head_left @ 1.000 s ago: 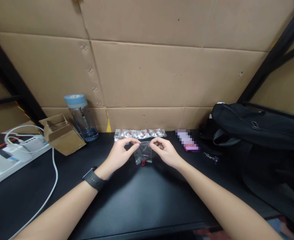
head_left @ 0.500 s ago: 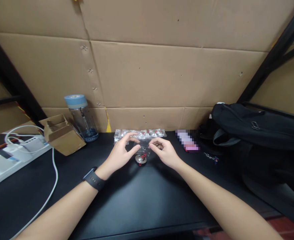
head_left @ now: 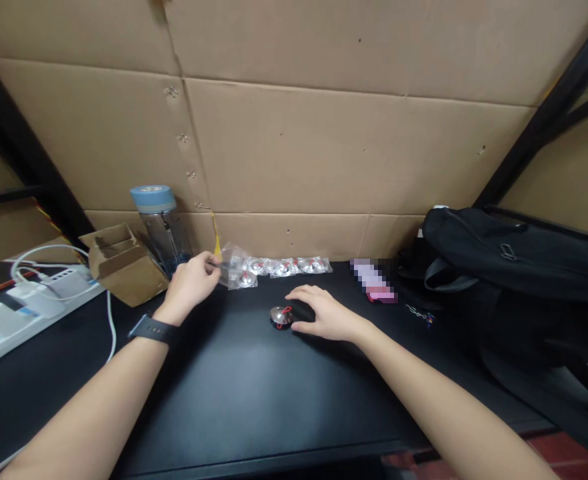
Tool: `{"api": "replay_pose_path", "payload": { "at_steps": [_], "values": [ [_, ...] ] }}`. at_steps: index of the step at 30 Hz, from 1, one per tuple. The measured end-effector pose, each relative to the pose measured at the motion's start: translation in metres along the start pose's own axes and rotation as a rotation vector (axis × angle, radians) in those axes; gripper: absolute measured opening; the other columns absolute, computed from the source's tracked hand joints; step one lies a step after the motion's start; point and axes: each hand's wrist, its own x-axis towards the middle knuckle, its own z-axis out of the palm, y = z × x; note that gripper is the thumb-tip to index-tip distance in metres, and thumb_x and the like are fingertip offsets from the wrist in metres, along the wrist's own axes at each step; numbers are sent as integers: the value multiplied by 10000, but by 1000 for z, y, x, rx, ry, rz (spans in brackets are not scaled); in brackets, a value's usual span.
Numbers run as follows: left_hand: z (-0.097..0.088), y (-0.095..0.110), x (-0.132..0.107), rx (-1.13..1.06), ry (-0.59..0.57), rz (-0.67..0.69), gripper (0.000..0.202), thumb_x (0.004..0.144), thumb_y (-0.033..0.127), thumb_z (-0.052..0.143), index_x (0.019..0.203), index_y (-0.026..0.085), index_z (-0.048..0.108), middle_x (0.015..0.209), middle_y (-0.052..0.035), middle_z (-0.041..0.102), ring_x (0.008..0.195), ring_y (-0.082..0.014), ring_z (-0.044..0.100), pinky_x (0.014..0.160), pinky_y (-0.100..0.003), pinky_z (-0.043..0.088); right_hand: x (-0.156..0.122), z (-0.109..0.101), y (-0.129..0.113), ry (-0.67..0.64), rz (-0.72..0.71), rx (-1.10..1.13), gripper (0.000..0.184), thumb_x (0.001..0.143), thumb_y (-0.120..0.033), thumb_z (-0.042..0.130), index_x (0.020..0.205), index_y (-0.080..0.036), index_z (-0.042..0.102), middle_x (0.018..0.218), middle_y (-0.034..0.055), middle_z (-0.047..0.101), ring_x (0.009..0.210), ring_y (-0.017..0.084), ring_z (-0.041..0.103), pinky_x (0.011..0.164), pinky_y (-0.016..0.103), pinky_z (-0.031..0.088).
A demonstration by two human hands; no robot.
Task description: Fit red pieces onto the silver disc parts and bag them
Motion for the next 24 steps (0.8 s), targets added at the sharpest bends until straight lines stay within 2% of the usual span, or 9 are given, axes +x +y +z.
{"api": "replay_pose_path", "payload": {
  "at_steps": [2,5,8,10,15,18,20,24],
  "values": [
    [4,-17,6,98,-35,-93,255,809,307,567,1016,259,708,1022,-58,784,1009,-322,715,825,-375,516,0,0,-1,-50,-7,-10,451,854,-361,756,1282,-285,636,1329,78,627,1234,287,560,1061,466,420],
    [11,-28,9,220,-131,-164,340,817,372,557,1085,267,738,1119,-117,762,1071,-390,690,840,-441,526,2,1,-1,-66,-10,-11,293,891,-306,716,1180,-280,684,1249,59,673,1178,266,590,1034,441,427],
    [12,-28,7,300,-200,-150,431,854,446,514,1192,265,711,1159,-151,741,1072,-407,684,825,-462,532,3,2,0,-41,-8,0,368,883,-326,734,1241,-282,660,1273,65,667,1185,265,591,1031,433,427],
    [10,-25,4,357,-197,-116,490,889,495,465,1268,267,678,1177,-162,729,1078,-410,674,832,-474,528,3,3,0,-42,-28,11,403,875,-340,749,1263,-289,654,1281,60,669,1182,260,594,1024,417,431],
    [4,-11,-9,544,-78,-46,582,947,579,358,1306,244,670,1223,-217,653,1106,-442,614,858,-519,493,5,7,-1,-27,-55,8,254,897,-290,727,1150,-268,708,1171,42,719,1085,232,628,973,378,451],
    [4,5,-15,563,21,67,572,965,541,368,1281,173,671,1213,-225,633,1121,-430,581,882,-511,477,6,9,-3,-6,-59,7,234,888,-286,737,1117,-250,712,1141,42,730,1056,228,637,953,369,460],
    [7,18,-17,462,13,219,489,975,481,397,1238,183,681,1203,-188,645,1114,-377,587,913,-476,468,6,10,-3,2,-75,16,222,881,-277,744,1098,-246,712,1124,37,738,1040,222,643,947,361,464],
    [17,43,-30,109,-216,586,302,976,405,485,1093,251,717,1151,-81,702,1085,-268,622,975,-395,452,7,11,-3,14,-85,22,207,876,-252,748,1080,-244,713,1072,32,746,1010,212,654,935,348,473]
  ]
}}
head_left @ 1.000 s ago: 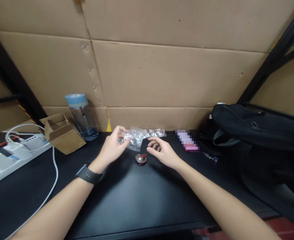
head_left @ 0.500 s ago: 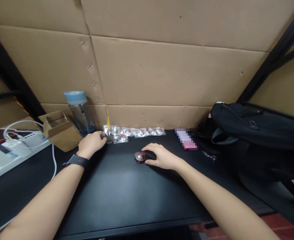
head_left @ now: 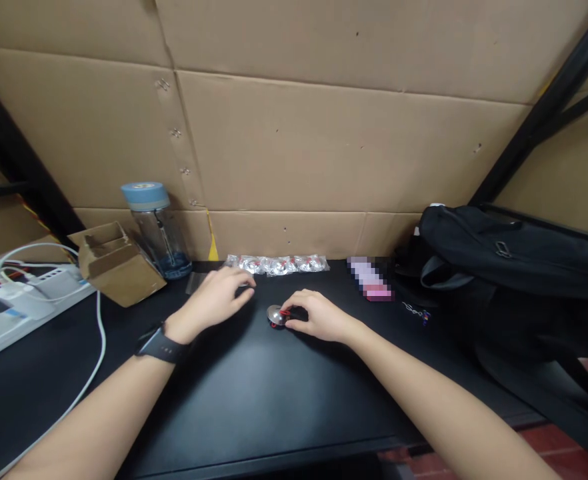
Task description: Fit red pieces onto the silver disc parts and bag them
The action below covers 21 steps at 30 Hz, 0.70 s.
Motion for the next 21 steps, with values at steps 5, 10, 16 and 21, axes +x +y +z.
{"api": "replay_pose_path", "payload": {
  "at_steps": [5,10,16,21],
  "values": [
    [14,34,-6,-242,-133,184,278,956,437,583,1124,256,710,1054,-51,738,994,-233,654,908,-343,471,-1,1,-1,16,26,-7,228,838,-276,780,1048,-239,699,1039,38,729,996,218,655,921,348,483],
    [21,43,-9,-330,-139,157,305,922,428,647,1171,255,681,1090,-47,730,1025,-235,651,926,-348,463,-1,5,-3,29,63,3,379,782,-347,831,1103,-255,651,1071,23,728,994,214,652,927,355,466],
    [23,36,-5,-383,-155,113,329,872,417,713,1159,257,709,1060,-33,743,985,-222,676,903,-322,478,-1,1,-9,60,69,-62,323,779,-274,785,1077,-257,662,967,11,734,905,199,665,873,333,473],
    [23,36,-4,-429,-128,110,255,890,404,691,1089,252,735,1051,-42,744,983,-224,675,905,-331,491,-1,-8,-11,122,77,59,316,789,-246,758,1087,-248,654,999,15,743,912,192,692,851,315,508]
  ]
}}
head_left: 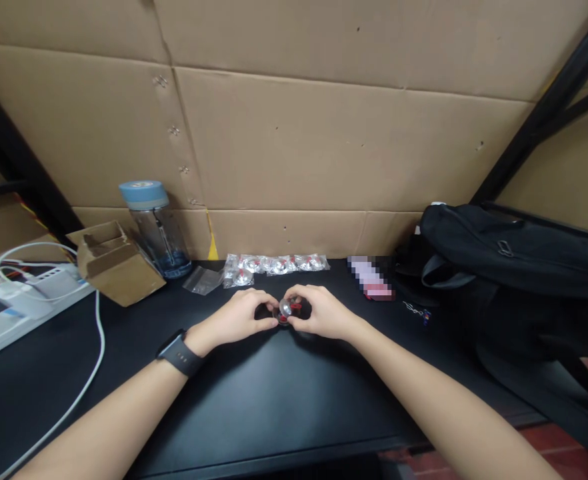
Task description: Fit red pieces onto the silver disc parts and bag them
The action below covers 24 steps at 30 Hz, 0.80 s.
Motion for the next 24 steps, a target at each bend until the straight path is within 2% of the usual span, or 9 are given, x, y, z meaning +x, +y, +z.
{"api": "replay_pose_path", "payload": {
  "at_steps": [5,11,18,21,24],
  "values": [
    [5,7,5,-170,170,19,205,947,363,618,1035,229,745,1095,-67,708,1041,-213,649,963,-344,488,1,1,-5,102,3,231,426,785,-246,763,1185,-251,618,1126,27,728,952,186,720,858,320,542],
    [9,13,8,-262,244,-10,123,891,290,669,904,209,761,1008,-59,719,970,-212,655,918,-343,505,1,10,-12,159,-30,325,470,782,-200,727,1234,-245,605,1178,42,700,955,187,727,848,319,578],
    [3,18,6,-127,293,10,122,853,263,668,789,224,764,959,-38,711,921,-200,644,889,-339,490,0,11,-14,147,-48,215,487,734,-184,727,1199,-254,600,1114,19,703,893,173,703,786,287,555],
    [-6,16,6,-12,279,15,119,838,265,669,757,233,751,953,-24,717,939,-205,640,920,-345,470,0,9,-12,132,-16,133,511,720,-201,733,1207,-260,588,1105,24,702,866,176,684,741,280,537],
    [-20,11,5,107,236,-22,132,826,277,658,722,232,725,943,-24,722,965,-221,633,934,-355,450,0,4,-9,104,11,3,454,731,-243,734,1168,-257,607,1049,25,703,858,185,663,754,294,517]
  ]
}}
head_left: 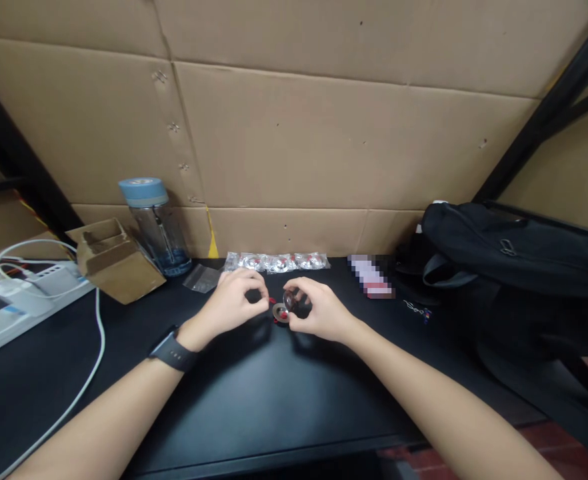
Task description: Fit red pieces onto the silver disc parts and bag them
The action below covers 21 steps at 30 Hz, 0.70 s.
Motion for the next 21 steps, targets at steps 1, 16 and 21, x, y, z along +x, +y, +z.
{"api": "replay_pose_path", "payload": {
  "at_steps": [1,16,21],
  "values": [
    [-5,-3,0,37,-19,-10,134,819,282,655,712,230,716,940,-26,722,967,-226,631,929,-357,444,0,-2,1,-13,13,-58,433,737,-256,731,1154,-259,615,1037,25,703,856,189,659,749,297,508],
    [-4,-8,-12,239,-202,136,321,963,325,551,1267,300,651,1222,-74,661,1126,-260,604,948,-379,399,-3,-38,17,-241,281,-601,209,703,-258,728,910,-269,705,919,62,747,816,283,693,603,304,369],
    [19,19,-12,127,-252,233,257,1032,287,481,1125,333,716,1081,-22,720,1025,-212,627,874,-335,380,-4,-36,15,-269,259,-593,166,760,-257,703,924,-271,726,925,66,758,839,289,702,618,317,399]
  ]
}}
